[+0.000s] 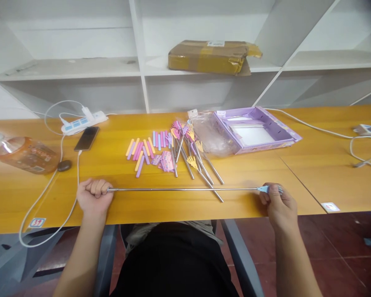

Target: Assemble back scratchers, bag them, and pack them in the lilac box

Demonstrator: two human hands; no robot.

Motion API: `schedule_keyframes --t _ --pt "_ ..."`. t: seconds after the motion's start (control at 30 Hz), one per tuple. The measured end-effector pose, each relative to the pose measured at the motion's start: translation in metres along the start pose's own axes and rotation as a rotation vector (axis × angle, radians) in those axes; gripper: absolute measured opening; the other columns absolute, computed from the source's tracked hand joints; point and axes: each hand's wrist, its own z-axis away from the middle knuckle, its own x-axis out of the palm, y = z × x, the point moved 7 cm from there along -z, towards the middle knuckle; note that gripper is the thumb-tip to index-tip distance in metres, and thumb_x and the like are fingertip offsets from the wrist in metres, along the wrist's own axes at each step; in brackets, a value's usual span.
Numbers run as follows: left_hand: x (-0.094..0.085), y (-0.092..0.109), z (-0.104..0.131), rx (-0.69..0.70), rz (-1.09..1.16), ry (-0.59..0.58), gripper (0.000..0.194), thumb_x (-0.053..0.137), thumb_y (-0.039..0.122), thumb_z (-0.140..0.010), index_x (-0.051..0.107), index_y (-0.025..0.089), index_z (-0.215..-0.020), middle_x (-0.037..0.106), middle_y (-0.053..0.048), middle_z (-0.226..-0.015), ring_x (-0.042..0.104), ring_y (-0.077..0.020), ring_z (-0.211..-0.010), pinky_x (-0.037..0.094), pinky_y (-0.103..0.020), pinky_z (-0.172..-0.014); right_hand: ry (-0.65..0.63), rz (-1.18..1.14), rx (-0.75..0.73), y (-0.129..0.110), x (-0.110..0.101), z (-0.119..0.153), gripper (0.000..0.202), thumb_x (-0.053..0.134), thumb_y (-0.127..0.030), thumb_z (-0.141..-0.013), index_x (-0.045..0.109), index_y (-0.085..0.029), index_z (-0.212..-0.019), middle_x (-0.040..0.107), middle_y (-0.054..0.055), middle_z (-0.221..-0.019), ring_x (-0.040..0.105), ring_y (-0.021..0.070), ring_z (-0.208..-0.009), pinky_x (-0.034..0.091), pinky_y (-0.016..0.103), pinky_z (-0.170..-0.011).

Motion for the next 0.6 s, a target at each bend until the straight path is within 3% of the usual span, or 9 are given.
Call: schedule_keyframes --t 0.17,0.3,0.47,0.6 --pt "0.003 0.001 0.001 0.018 0.032 -0.004 0.054 0.056 0.007 -0.086 0.008 0.023 -0.068 0.001 0.008 -0.057 0.007 -0.0103 -0.044 0.023 -0.028 -0.041 -0.05 0.047 0.003 -0.008 0.01 0.005 0.053 0.069 -0.075 -0.099 0.061 -0.024 -0.088 0.045 -0.005 -0.063 0.045 0.0146 -0.055 0.033 0.032 -0.055" --pt "0.009 -0.011 0.006 -0.01 0.032 -0.023 0.054 0.055 0.005 -0.084 0.007 0.024 -0.068 0.001 0.008 -0.056 0.008 -0.0106 -0.044 0.024 -0.028 -0.041 -0.161 0.299 -0.019 -0.024 0.044 0.02 0.063 0.057 -0.081 -0.102 0.057 -0.024 -0.075 0.05 -0.002 -0.062 0.048 0.0163 -0.058 0.038 0.032 -0.058" --pt "0.02 -0.04 0.031 -0.023 -0.016 0.005 0.056 0.059 0.005 -0.078 0.008 0.022 -0.064 0.006 0.007 -0.053 0.017 -0.01 -0.043 0.03 -0.026 -0.045 -0.16 0.473 -0.074 -0.058 0.09 0.042 0.065 0.044 -0.081 -0.107 0.055 -0.025 -0.076 0.056 0.0 -0.06 0.052 0.0186 -0.057 0.039 0.031 -0.058" --pt "0.037 -0.079 0.063 -0.111 -0.054 -0.053 0.06 0.066 0.008 -0.077 0.009 0.021 -0.062 0.008 0.007 -0.053 0.028 -0.0103 -0.046 0.037 -0.026 -0.05 -0.3 0.534 -0.151 -0.08 0.136 0.064 0.063 0.042 -0.078 -0.109 0.057 -0.026 -0.079 0.064 0.003 -0.064 0.058 0.0213 -0.059 0.039 0.033 -0.059"
